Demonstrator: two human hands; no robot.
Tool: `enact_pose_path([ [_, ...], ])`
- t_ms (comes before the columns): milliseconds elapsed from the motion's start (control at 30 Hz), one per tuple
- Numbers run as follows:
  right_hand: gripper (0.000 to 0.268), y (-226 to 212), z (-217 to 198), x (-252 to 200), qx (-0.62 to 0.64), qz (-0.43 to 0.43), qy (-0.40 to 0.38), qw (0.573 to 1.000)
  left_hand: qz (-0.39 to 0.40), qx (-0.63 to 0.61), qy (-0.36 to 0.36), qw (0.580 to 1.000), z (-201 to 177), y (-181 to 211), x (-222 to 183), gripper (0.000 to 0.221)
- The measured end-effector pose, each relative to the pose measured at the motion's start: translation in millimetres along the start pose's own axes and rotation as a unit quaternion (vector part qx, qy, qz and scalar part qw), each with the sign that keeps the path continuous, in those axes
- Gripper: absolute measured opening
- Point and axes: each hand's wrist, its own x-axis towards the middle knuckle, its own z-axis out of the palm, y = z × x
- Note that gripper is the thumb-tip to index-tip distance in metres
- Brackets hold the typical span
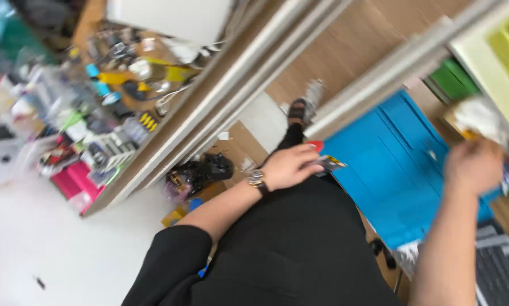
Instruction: The person is disassembling a smartphone, removing internal components, and preparing materials like adhesive tape for reassembly or repair.
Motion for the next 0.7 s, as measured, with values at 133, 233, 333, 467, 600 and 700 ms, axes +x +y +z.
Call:
enact_pose_path([
  [133, 0.017, 72, 55, -18, -0.165, -0.048, 0.034, 0.984, -0.042, -0.029, 0.023, 0.998, 7, -15, -5, 0.037],
  [233, 0.015, 67, 49, 7, 0.047, -0.188, 0.023, 0.981, -0.059, -0.053, 0.011, 0.997, 16, -23, 0, 0.040],
  [333, 0.025, 53, 41, 22, -0.116, -0.143, -0.053, 0.982, -0.055, -0.079, 0.030, 0.995, 19, -22, 8, 0.041],
  [467, 0.037, 28, 14, 49, -0.068, -0.064, -0.190, 0.977, -0.054, -0.131, 0.040, 0.989, 18, -14, 14, 0.044],
  [600, 0.046, -14, 52, 40, -0.164, -0.019, -0.180, 0.970, -0.034, -0.093, 0.070, 0.993, 14, -19, 6, 0.038],
  [700, 0.055, -10, 15, 35, -0.099, 0.123, -0.227, 0.961, -0.004, -0.105, 0.083, 0.991, 8, 7, 6, 0.033],
])
